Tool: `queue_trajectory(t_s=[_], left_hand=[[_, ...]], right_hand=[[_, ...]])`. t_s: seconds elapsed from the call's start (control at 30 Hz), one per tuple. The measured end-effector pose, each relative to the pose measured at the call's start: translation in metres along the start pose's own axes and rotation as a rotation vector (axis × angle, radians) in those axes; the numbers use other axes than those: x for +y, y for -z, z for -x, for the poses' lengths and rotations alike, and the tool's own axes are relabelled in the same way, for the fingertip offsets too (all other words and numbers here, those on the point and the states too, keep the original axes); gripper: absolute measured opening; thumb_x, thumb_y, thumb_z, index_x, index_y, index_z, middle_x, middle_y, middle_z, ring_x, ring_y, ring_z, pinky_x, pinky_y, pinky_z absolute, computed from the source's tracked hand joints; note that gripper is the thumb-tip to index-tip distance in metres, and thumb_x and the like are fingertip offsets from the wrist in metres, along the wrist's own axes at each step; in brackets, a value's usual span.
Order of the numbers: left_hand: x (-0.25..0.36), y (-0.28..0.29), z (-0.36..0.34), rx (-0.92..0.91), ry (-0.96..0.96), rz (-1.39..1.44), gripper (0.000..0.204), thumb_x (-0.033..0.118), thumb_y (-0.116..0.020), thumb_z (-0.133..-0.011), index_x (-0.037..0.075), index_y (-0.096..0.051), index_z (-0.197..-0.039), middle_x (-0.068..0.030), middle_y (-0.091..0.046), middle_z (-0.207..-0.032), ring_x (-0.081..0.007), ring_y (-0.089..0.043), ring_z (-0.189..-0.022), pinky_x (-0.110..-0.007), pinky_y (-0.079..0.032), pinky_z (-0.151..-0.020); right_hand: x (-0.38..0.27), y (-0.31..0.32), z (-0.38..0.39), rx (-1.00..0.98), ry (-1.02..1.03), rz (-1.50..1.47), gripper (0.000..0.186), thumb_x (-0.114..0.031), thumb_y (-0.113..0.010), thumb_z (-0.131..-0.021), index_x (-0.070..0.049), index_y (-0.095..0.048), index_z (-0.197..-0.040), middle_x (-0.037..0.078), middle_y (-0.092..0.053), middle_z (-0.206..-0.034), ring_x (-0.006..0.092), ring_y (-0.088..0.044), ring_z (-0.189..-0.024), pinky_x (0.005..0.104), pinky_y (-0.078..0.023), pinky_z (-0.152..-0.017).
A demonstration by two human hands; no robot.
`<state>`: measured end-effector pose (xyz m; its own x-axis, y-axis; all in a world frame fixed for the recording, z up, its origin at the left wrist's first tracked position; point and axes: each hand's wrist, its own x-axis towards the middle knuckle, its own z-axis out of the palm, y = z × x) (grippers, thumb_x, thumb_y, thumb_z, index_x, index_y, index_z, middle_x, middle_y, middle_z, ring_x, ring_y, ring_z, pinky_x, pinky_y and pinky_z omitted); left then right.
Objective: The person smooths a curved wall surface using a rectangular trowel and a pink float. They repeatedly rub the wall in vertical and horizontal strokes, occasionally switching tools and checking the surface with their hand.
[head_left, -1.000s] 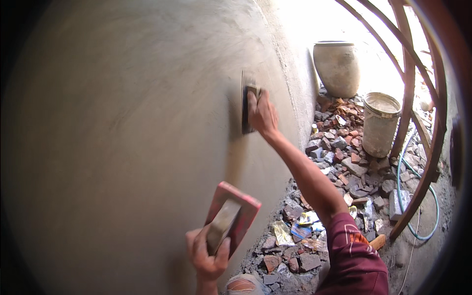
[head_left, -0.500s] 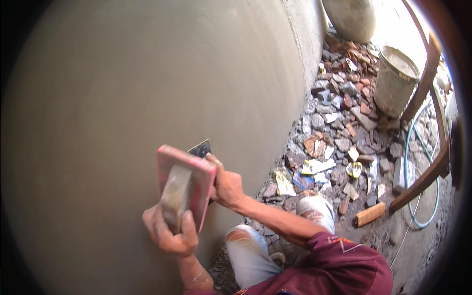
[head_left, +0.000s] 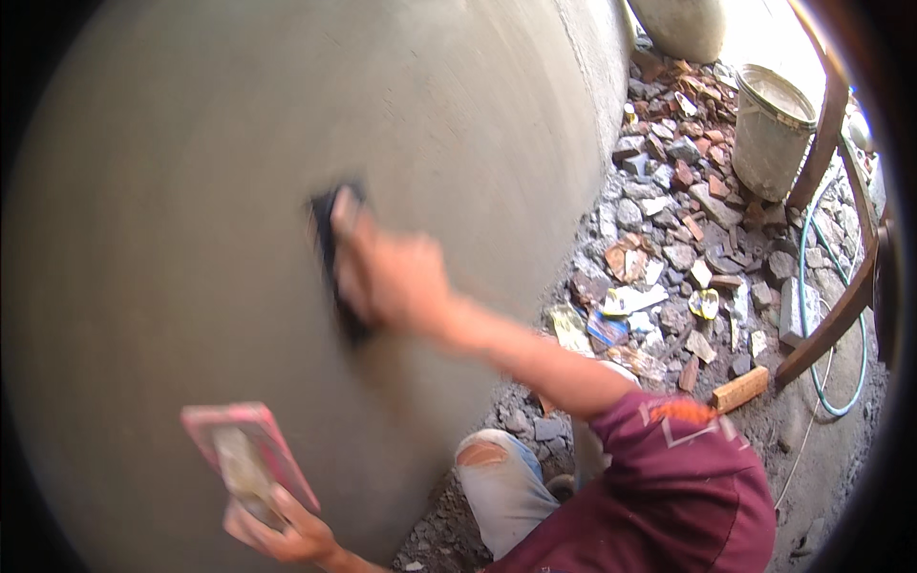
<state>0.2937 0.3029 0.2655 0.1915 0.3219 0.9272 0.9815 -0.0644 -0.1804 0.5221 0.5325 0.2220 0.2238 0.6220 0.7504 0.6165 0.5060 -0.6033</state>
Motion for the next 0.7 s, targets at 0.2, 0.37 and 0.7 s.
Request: queue_trajectory(t_s=[0.2, 0.37, 0.7], left_hand=[[0.011, -0.034, -0.1, 0.132, -0.167, -0.098, 0.038, 0.013, -0.074, -0.092, -0.002, -0.063, -0.125, -0.014, -0.061, -0.111, -0.0304, -0.063, -0.1, -0.044, -0.053, -0.082], [0.002, -0.038, -0.131, 0.053, -0.223, -0.216, 0.041, 0.016, -0.075, -0.09, 0.002, -0.062, -0.126, -0.0108, -0.061, -0.108, -0.0296, -0.063, -0.1, -0.044, -0.054, -0.082], [-0.007, -0.039, -0.129, 0.075, -0.314, -0.268, 0.043, 0.016, -0.075, -0.09, 0.002, -0.06, -0.128, -0.0115, -0.06, -0.108, -0.0312, -0.062, -0.099, -0.045, -0.053, -0.081]], right_hand=[[0.027, 0.018, 0.029, 0.183, 0.08, -0.195, 0.066, -0.025, -0.066, -0.088, -0.01, -0.045, -0.149, 0.018, -0.073, -0.101, 0.0364, -0.071, -0.075, 0.0457, -0.057, -0.066], [0.094, 0.104, -0.2, 0.3, -0.099, -0.223, 0.049, -0.021, -0.053, -0.097, 0.009, -0.05, -0.134, 0.029, -0.065, -0.117, 0.0351, -0.066, -0.11, 0.0467, -0.054, -0.094], [-0.015, 0.004, 0.004, -0.061, 0.282, -0.127, 0.066, -0.022, -0.058, -0.087, -0.004, -0.043, -0.148, 0.017, -0.067, -0.066, 0.0393, -0.064, -0.051, 0.0536, -0.05, -0.052]])
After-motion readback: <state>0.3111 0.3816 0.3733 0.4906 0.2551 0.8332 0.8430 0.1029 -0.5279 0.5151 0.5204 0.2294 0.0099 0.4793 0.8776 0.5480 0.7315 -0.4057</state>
